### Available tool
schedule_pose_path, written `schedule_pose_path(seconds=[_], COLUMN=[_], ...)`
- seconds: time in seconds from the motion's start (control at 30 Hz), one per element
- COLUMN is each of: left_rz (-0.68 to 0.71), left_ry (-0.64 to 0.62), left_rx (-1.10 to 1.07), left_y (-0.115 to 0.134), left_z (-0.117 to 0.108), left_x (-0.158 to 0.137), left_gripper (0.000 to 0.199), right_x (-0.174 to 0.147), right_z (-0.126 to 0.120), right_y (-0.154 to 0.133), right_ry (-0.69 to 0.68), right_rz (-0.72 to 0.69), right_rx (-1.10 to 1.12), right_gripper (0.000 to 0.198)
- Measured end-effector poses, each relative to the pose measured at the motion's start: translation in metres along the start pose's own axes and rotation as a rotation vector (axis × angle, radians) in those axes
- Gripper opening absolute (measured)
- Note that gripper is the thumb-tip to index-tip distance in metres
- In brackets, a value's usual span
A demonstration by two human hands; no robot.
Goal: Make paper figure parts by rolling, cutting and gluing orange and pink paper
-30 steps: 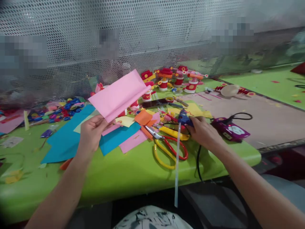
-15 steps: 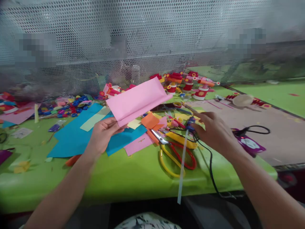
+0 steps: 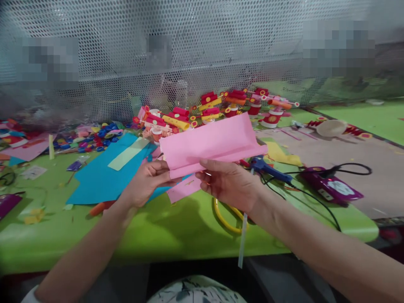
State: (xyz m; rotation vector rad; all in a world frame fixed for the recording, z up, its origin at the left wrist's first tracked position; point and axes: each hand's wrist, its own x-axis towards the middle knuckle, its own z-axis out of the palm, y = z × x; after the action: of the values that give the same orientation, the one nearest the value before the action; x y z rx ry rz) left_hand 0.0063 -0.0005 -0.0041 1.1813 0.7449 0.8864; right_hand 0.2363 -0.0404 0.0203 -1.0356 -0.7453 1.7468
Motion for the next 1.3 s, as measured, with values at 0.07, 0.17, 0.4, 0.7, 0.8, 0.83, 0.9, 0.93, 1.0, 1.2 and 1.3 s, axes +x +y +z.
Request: schedule_pose_path(seconds=[0.07, 0.17, 0.4, 0.7, 0.8, 0.83, 0.9, 0.93, 1.0, 1.2, 1.3], left_rz=[-0.015, -0.03, 0.103, 0.142, 0.126, 0.119, 0.103, 0.097, 0.091, 0.117, 0.114], left_ry=[-0.013, -0.023, 0.084, 0.047, 0.041, 0.037, 0.035, 0.035, 0.031, -0.013, -0.038], left_rx=[0.0, 0.001, 0.038, 0.139, 0.163, 0.165, 0.168, 0.172, 0.186, 0.219, 0.21], left_y=[0.0, 0.002, 0.006, 0.005, 0.004, 0.005, 0.006, 0.007, 0.01, 0.014, 0.013], left_z=[0.001, 0.002, -0.005, -0.012, -0.014, -0.014, -0.014, -0.014, -0.013, -0.01, -0.012], left_x=[-0.001, -0.001, 0.001, -0.001, 0.0, 0.0, 0.0, 0.0, -0.001, -0.003, -0.002], left_gripper=[0.04, 0.042, 0.042, 0.026, 0.027, 0.027, 0.026, 0.026, 0.028, 0.025, 0.021], right_x=[0.001, 0.0, -0.024, -0.042, -0.04, -0.04, -0.04, -0.04, -0.041, -0.043, -0.044], right_z=[-0.002, -0.003, -0.024, -0.081, -0.088, -0.091, -0.097, -0.101, -0.108, -0.117, -0.115], right_y=[0.003, 0.008, -0.005, -0.036, -0.036, -0.037, -0.039, -0.041, -0.045, -0.053, -0.053], right_ry=[0.027, 0.043, 0.189, 0.363, 0.344, 0.337, 0.32, 0.309, 0.284, 0.232, 0.239], right_rz=[0.027, 0.063, -0.198, -0.53, -0.513, -0.505, -0.471, -0.447, -0.389, -0.32, -0.372], right_rx=[0.05, 0.098, 0.086, -0.148, -0.236, -0.26, -0.304, -0.328, -0.374, -0.488, -0.517], right_gripper=[0.011, 0.011, 0.012, 0.017, 0.021, 0.022, 0.024, 0.026, 0.029, 0.031, 0.028])
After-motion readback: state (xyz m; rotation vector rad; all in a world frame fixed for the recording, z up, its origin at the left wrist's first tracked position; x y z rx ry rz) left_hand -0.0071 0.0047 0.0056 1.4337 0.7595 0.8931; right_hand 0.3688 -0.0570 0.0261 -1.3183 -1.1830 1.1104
